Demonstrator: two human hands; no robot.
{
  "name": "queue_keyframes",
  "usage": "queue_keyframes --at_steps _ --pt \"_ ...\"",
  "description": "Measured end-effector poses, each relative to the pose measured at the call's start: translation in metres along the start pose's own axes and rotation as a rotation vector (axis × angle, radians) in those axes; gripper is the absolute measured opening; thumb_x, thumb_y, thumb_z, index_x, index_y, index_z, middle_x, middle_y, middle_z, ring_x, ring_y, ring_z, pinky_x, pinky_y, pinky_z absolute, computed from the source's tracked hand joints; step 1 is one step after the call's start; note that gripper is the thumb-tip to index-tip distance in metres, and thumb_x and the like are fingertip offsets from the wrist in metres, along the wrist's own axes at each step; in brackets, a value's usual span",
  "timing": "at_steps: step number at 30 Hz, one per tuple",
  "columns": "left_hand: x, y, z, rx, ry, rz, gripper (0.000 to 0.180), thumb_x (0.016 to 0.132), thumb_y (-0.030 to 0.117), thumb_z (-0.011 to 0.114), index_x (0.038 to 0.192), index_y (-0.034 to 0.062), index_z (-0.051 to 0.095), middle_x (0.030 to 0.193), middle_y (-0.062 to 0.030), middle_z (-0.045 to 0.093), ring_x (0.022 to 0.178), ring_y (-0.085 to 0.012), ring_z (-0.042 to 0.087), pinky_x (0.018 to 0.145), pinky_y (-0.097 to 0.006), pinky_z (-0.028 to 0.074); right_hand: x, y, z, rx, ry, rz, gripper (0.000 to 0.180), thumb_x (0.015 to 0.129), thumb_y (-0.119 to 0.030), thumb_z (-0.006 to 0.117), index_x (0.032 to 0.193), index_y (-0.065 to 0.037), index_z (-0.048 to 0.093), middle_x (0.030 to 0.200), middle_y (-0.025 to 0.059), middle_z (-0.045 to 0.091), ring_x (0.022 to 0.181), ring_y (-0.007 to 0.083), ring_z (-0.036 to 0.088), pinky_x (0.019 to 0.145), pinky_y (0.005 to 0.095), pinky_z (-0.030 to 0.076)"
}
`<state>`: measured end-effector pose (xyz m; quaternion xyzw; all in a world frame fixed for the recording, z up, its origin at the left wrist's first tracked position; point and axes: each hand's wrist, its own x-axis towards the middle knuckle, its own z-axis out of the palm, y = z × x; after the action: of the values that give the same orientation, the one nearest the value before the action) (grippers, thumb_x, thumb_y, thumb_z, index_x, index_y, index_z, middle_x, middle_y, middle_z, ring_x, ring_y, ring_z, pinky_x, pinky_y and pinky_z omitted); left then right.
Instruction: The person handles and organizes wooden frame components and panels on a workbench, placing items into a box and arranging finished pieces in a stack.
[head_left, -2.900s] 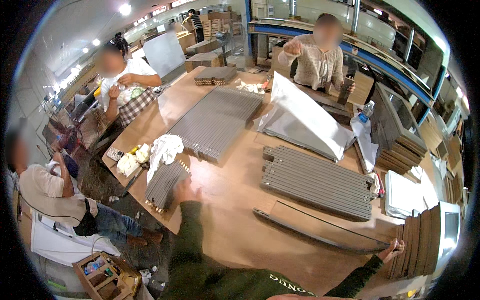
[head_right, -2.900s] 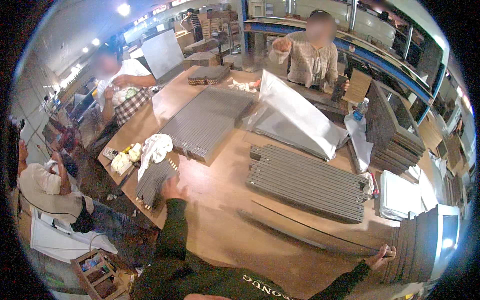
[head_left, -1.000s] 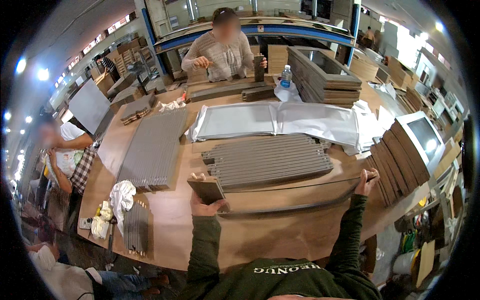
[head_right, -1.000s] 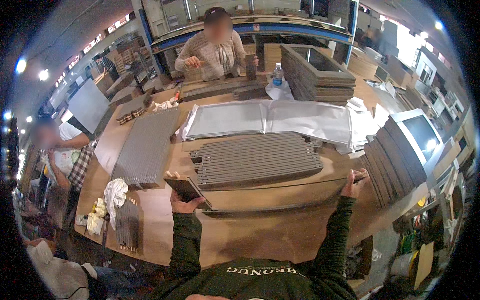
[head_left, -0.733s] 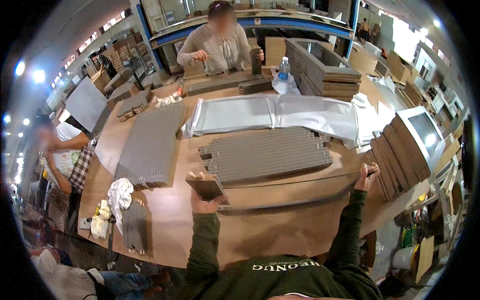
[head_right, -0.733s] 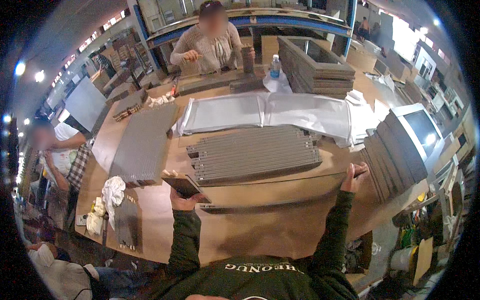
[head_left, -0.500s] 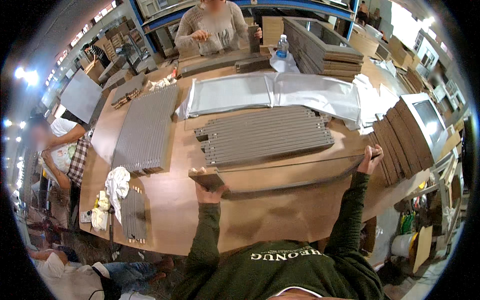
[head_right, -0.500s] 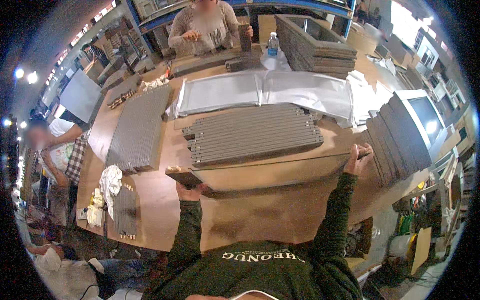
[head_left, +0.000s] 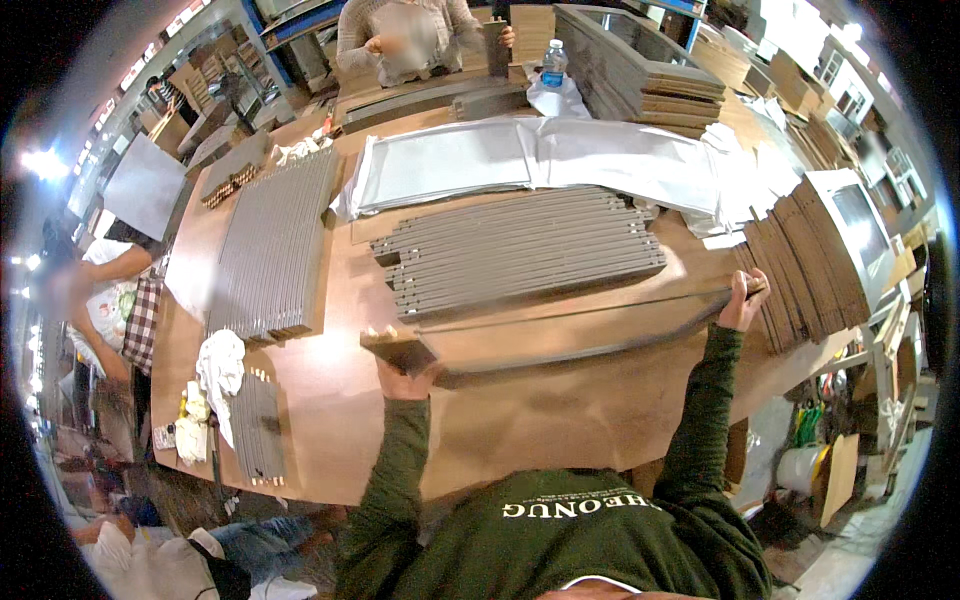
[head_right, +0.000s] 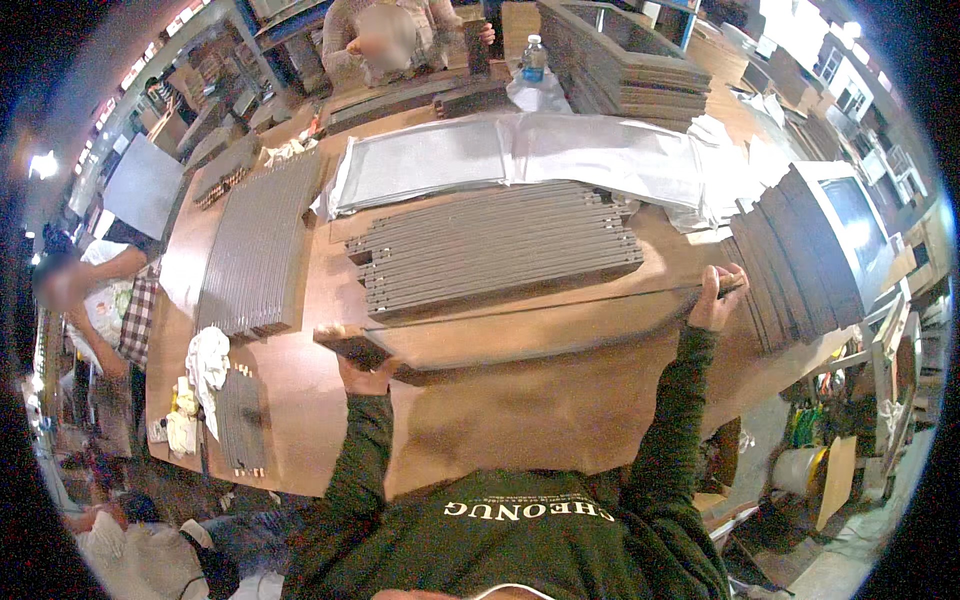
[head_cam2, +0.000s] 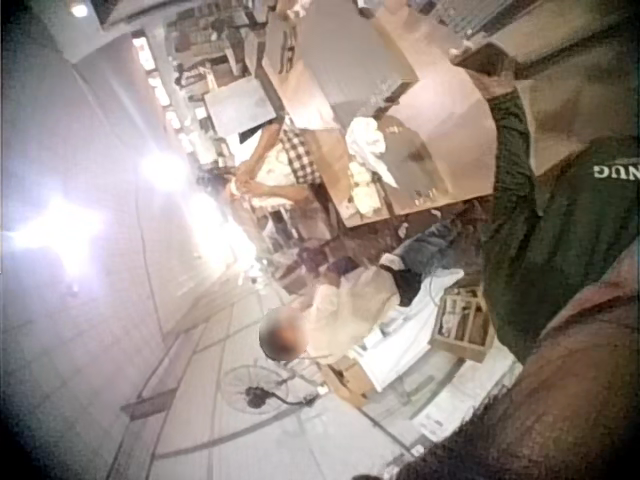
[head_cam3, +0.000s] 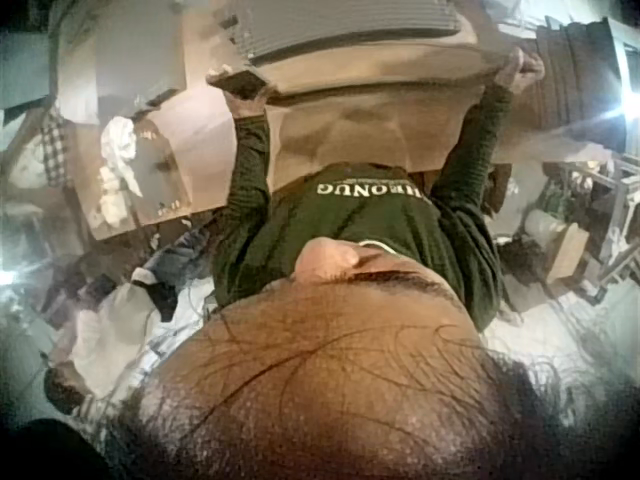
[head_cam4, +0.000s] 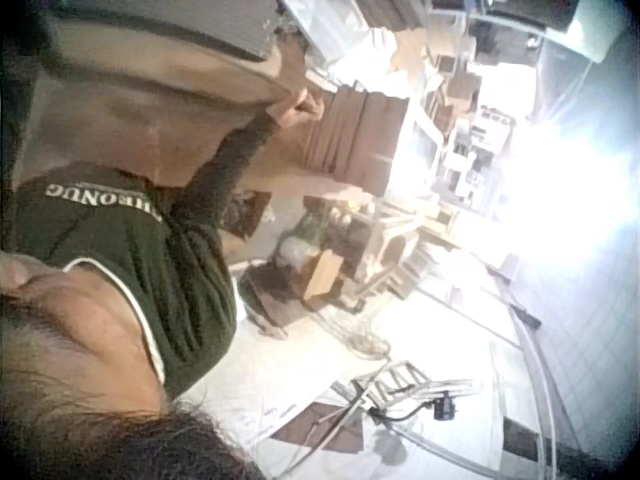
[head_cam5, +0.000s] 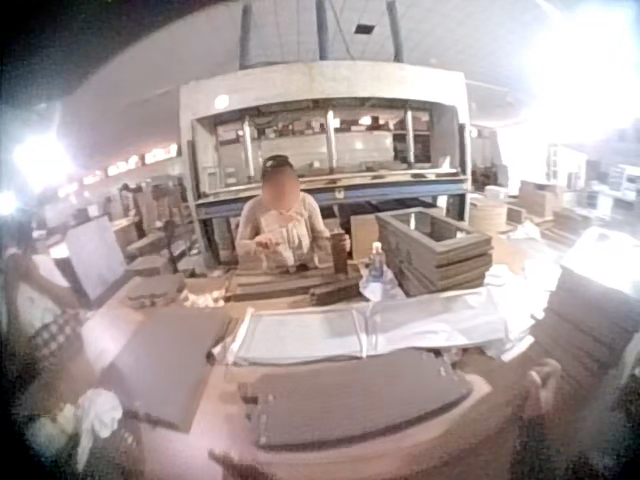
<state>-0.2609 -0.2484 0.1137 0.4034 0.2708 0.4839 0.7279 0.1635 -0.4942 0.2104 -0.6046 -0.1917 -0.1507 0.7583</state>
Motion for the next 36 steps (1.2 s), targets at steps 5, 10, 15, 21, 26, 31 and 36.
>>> queue_keyframes --at_steps 5,10,15,21,26,31,36 --pt "0.006 -0.032 -0.033 -0.508 0.033 -0.152 0.049 0.076 0.043 0.053 0.116 0.0166 0.043 0.111 -0.007 0.049 0.093 -0.0297 0.05 0.07 -0.049 0.044 0.017 0.012 -0.037 -0.242 -0.041 -0.476 0.018 0.072 -0.004 0.052 0.082 -0.008 0.037 0.077 -0.0003 0.037 0.067 0.009 0.036 0.065 0.0245 0.037" --pt "0.007 0.006 0.007 0.181 -0.208 0.391 0.073 0.064 0.033 0.069 0.122 0.008 0.033 0.116 -0.0101 0.043 0.103 -0.0241 0.045 0.09 -0.04 0.036 -0.006 0.008 -0.009 -0.153 -0.004 -0.11 0.04 0.072 -0.013 0.059 0.104 -0.005 0.034 0.088 0.0038 0.04 0.074 0.0101 0.04 0.07 0.026 0.04" --pt "0.007 0.043 0.021 0.412 -0.174 0.611 0.089 0.052 0.035 0.081 0.119 0.0021 0.033 0.11 -0.0093 0.043 0.101 -0.0211 0.045 0.084 -0.032 0.04 -0.006 -0.025 0.001 -0.057 0.007 -0.01 0.05 0.067 -0.017 0.064 0.107 -0.003 0.037 0.089 0.006 0.042 0.08 0.0133 0.042 0.075 0.0277 0.039" --pt "0.006 0.041 0.053 0.129 -0.037 0.507 0.051 0.057 0.014 0.078 0.094 0.0089 0.042 0.079 -0.0023 0.048 0.066 -0.0132 0.05 0.056 -0.03 0.047 0.002 0.018 -0.021 -0.03 0.004 -0.033 0.052 0.072 -0.022 0.062 0.113 -0.005 0.035 0.094 0.0045 0.043 0.081 0.0127 0.042 0.073 0.0258 0.04" --pt "0.006 0.02 0.03 0.549 0.216 0.702 0.069 0.046 0.048 0.079 0.091 0.0093 0.045 0.079 -0.0056 0.053 0.067 -0.0169 0.054 0.055 -0.029 0.047 -0.003 0.01 -0.012 0.093 -0.03 -0.02 0.049 0.073 -0.02 0.06 0.112 -0.007 0.034 0.091 0.0036 0.043 0.079 0.0124 0.041 0.071 0.0265 0.04" --pt "-0.014 0.042 0.067 0.273 0.181 0.442 0.066 0.046 0.031 0.084 0.094 0.007 0.046 0.084 -0.0073 0.056 0.077 -0.0189 0.055 0.065 -0.033 0.048 -0.001 0.002 -0.02 0.099 -0.025 -0.003 0.05 0.072 -0.02 0.061 0.111 -0.005 0.033 0.091 0.0044 0.042 0.079 0.011 0.04 0.071 0.0256 0.039" --pt "-0.002 0.037 -0.027 0.675 -0.034 0.757 0.047 0.065 0.028 0.069 0.099 0.0046 0.048 0.09 -0.0123 0.055 0.079 -0.0257 0.052 0.069 -0.037 0.044 -0.003 0.013 -0.027 -0.196 -0.013 -0.202 0.045 0.073 -0.023 0.058 0.107 -0.005 0.035 0.078 0.0008 0.043 0.069 0.0113 0.039 0.067 0.0265 0.037"
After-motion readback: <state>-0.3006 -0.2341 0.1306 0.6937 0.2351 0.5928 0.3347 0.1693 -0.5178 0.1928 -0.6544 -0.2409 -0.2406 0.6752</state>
